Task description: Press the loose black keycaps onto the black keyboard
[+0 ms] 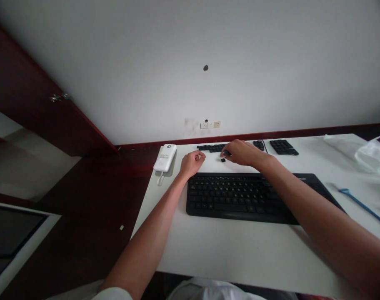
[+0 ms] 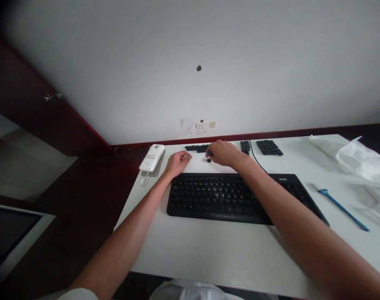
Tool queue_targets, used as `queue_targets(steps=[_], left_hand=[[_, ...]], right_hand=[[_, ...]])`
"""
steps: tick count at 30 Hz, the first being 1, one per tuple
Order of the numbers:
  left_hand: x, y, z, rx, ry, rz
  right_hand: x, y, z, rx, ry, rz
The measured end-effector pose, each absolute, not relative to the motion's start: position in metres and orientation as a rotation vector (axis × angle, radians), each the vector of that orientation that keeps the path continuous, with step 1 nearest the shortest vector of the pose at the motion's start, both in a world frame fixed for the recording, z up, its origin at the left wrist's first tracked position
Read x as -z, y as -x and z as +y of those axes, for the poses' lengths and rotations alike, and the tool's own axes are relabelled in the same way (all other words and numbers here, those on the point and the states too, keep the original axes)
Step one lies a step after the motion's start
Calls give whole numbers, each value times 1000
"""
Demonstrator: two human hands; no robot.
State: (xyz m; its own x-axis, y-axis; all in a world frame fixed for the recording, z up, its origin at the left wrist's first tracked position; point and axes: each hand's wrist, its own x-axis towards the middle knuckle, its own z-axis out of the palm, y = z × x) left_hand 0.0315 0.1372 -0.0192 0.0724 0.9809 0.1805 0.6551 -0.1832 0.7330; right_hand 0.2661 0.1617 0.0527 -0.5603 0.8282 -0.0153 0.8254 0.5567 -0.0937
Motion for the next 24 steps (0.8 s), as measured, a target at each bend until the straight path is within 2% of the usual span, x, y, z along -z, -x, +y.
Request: queue_targets(steps=[11, 16, 19, 24], left_hand=[[22, -31, 139, -920, -1895, 1599], [22, -30, 139, -910, -1893, 1607], [22, -30, 139, -912, -1913, 1603], [21, -29, 138, -899, -1921, 1623]], right_hand=[[-37, -264, 166, -157, 1364, -2829], [-45, -267, 165, -182, 1392, -2804], [-61, -270, 162, -346, 1288, -2772], [-84, -272, 140, -885, 1116, -2767]])
